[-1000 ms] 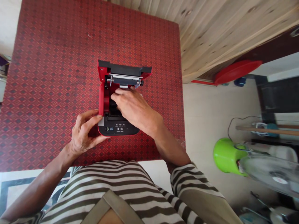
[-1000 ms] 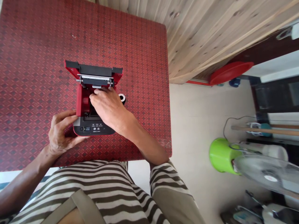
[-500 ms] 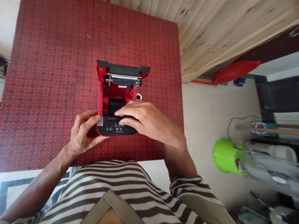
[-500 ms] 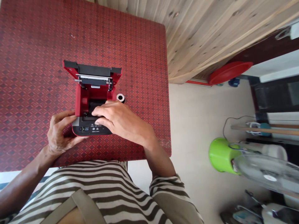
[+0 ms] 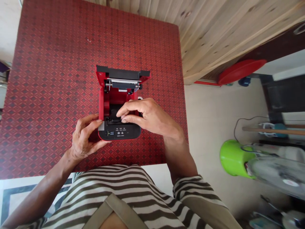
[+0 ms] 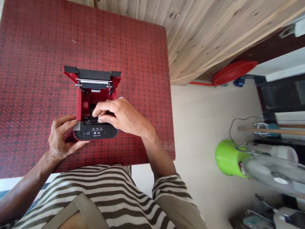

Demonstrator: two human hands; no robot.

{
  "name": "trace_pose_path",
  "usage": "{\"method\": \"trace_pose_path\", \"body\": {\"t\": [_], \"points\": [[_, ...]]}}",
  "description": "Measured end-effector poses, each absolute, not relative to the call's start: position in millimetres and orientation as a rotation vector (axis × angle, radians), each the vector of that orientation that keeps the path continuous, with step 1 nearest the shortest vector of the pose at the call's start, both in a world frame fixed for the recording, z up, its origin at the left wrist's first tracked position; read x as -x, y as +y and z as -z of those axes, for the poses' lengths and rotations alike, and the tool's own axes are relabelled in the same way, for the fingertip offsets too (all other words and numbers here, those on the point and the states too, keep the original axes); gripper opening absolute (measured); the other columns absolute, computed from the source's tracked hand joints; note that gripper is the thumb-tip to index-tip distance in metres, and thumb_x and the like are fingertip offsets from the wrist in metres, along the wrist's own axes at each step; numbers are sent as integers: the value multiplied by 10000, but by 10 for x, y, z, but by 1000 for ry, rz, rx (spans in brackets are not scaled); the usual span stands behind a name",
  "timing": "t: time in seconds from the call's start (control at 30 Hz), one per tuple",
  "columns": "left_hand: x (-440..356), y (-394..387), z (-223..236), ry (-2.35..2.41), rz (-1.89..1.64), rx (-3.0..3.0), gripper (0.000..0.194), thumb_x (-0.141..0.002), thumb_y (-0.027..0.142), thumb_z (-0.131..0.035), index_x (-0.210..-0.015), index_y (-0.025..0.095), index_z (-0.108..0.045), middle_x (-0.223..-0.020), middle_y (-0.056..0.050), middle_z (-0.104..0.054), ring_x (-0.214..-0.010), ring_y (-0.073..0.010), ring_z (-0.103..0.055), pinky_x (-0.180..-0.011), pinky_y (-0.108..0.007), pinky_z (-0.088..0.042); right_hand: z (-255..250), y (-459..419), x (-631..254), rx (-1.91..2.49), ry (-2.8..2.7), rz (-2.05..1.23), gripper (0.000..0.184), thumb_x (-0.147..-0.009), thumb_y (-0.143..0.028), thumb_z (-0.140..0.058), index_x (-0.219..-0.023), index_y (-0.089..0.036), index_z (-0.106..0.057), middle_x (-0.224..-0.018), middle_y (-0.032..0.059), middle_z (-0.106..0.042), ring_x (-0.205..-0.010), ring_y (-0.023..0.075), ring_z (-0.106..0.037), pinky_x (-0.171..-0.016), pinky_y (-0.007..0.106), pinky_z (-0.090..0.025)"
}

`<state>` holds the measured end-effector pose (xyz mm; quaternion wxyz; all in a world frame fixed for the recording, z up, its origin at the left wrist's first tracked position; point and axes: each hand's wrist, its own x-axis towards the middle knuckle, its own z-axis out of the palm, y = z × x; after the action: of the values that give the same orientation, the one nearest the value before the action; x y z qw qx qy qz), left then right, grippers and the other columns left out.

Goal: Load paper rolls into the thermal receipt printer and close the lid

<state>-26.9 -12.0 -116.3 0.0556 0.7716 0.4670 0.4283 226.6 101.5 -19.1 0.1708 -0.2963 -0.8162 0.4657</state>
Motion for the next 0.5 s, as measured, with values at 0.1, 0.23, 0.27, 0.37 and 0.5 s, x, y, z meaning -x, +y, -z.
{"method": "trace_pose_path", "body": {"t": [0.1, 0.23, 0.27, 0.37, 0.5], "points": [[265, -107, 1149, 1384, -1328, -2376, 808, -831, 479, -899, -1511, 259, -521, -1272, -165, -713, -1155, -309, -745, -896, -459, -695, 209, 1011, -2238, 860, -2374, -1183, 128, -1018, -137, -652, -1017, -211, -757, -977, -8, -820, -891, 152, -754, -882, 286, -540], [262, -106, 1139, 1380, -1333, -2350, 827, -815, 474, -913, -1515, 270, -524, -1274, -158, -712, -1150, -304, -747, -907, -449, -689, 229, 944, -2195, 875, -2402, -976, 191, -1073, -168, -569, -1069, -205, -756, -1077, 33, -814, -1008, 183, -740, -965, 327, -538], [264, -109, 1138, 1385, -1325, -2342, 823, -818, 479, -909, -1516, 276, -523, -1281, -161, -709, -1154, -304, -744, -912, -453, -687, 230, 923, -2185, 893, -2400, -939, 209, -1085, -177, -548, -1088, -212, -754, -1106, 35, -810, -1031, 187, -735, -977, 333, -536], [283, -122, 1132, 1403, -1292, -2334, 802, -847, 502, -878, -1528, 290, -510, -1292, -166, -697, -1172, -301, -732, -918, -459, -682, 235, 871, -2154, 947, -2397, -860, 243, -1106, -180, -508, -1143, -223, -745, -1150, 39, -794, -1038, 186, -731, -967, 327, -535], [322, -144, 1085, 1403, -1229, -2343, 722, -897, 521, -823, -1513, 308, -512, -1290, -146, -699, -1151, -275, -734, -910, -424, -675, 258, 849, -2117, 926, -2422, -799, 268, -1114, -145, -475, -1165, -188, -734, -1109, 61, -763, -1002, 182, -725, -929, 318, -554]]}}
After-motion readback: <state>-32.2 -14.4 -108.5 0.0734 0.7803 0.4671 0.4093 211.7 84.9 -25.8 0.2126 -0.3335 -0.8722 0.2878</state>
